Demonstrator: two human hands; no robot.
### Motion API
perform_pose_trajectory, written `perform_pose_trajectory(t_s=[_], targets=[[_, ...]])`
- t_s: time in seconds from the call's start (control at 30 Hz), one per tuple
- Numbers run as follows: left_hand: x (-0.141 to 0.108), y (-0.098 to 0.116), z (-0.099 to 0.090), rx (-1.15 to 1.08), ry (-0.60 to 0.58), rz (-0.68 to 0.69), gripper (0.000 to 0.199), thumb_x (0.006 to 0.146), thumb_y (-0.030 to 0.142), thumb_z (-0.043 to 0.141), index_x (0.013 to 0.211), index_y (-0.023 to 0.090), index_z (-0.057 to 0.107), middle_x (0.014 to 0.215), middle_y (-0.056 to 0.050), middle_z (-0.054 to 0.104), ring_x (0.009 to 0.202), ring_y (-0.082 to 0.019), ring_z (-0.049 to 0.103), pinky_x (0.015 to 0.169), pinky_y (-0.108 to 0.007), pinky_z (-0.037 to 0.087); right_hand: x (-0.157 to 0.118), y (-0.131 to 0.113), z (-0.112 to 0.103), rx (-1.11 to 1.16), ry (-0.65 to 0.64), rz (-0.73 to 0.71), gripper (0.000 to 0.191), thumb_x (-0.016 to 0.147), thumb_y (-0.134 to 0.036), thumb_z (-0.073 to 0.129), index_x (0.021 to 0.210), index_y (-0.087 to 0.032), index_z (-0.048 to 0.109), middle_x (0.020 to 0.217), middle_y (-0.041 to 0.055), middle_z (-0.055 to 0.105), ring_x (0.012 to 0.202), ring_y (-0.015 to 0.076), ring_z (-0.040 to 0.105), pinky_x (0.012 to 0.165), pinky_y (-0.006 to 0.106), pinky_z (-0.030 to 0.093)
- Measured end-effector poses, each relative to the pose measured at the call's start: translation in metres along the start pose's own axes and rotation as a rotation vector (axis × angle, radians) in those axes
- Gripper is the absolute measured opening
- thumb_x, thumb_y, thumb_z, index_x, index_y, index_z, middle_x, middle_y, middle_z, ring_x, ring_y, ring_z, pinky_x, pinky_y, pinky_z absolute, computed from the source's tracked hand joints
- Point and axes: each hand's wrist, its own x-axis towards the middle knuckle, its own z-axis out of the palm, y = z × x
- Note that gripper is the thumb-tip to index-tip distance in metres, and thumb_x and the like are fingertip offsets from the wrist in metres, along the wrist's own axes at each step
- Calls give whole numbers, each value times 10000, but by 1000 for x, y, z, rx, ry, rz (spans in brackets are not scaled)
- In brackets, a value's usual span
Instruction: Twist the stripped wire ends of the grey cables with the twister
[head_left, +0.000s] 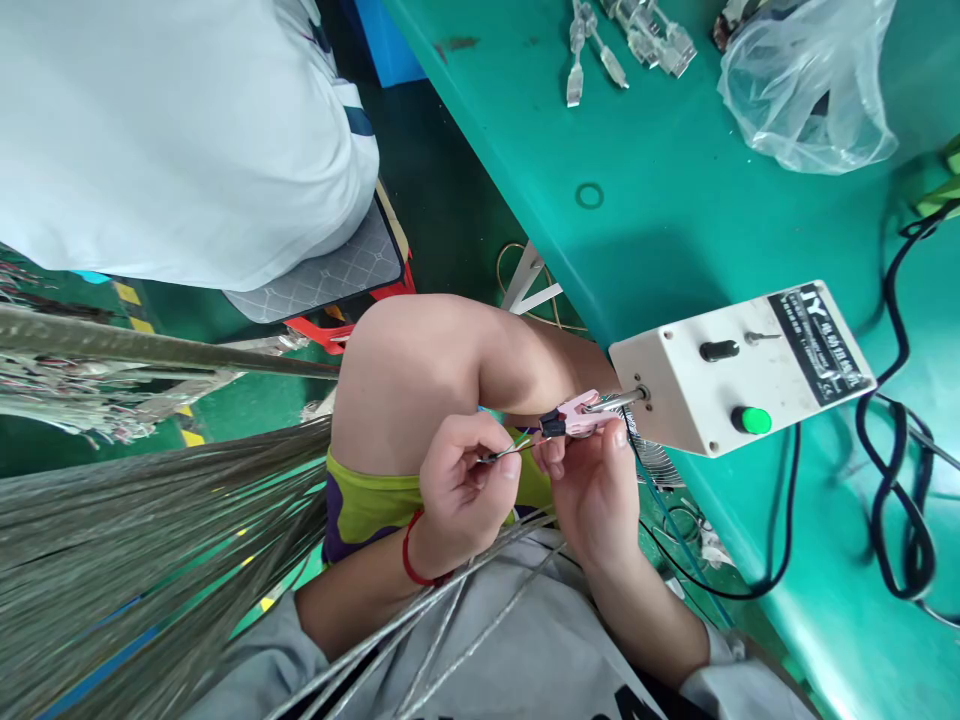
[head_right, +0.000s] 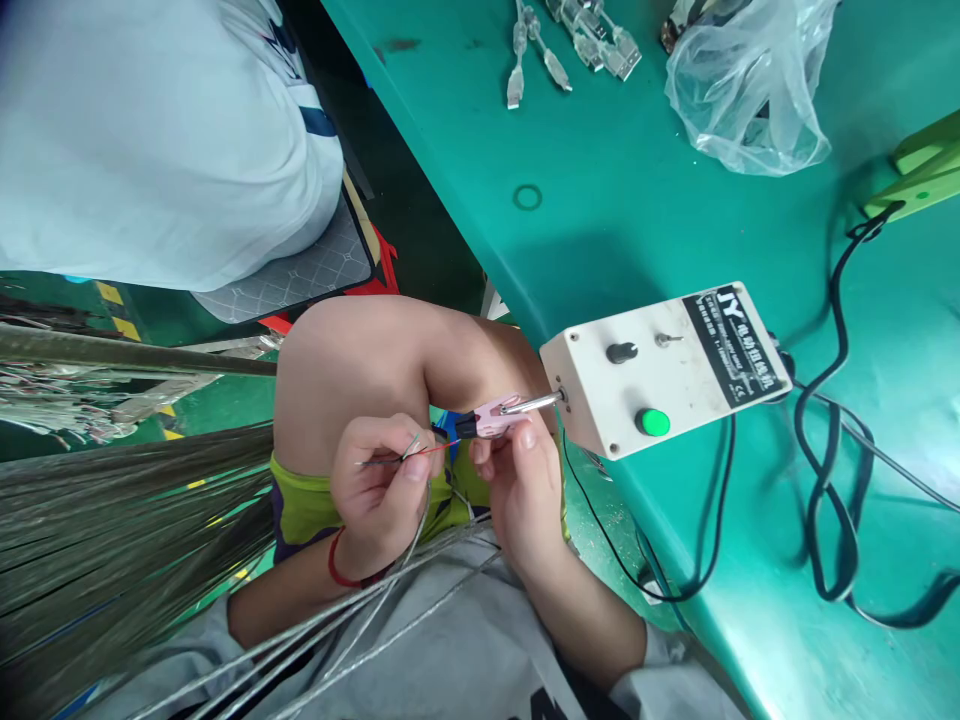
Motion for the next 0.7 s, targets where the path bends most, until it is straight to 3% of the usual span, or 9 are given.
perform_pose_trajectory(t_s=[0.17,0.43,0.7], targets=[[7,-2,3,-33,12,-37,138,1198,390,734,1156,272,676,811,44,574,639,-132,482,596,-265,431,4,-3,-3,21,-20,-7,484,1046,-727,829,1250,-288,819,750,-31,600,613,182,443,587,348,385],[13,-4,8,-79,21,-58,137,1203,379,723,1147,273,657,807,51,541,648,-132,454,598,-270,414,4,8,-8,65,2,-63,411,1087,-662,853,1276,-297,842,608,-55,605,583,194,454,632,352,408],[10,-8,7,-124,-3,-45,64,1205,306,723,1196,282,664,839,51,556,657,-131,454,594,-270,413,8,9,-13,123,-71,-69,357,1115,-597,858,1329,-311,859,551,-65,619,565,196,431,647,349,415]])
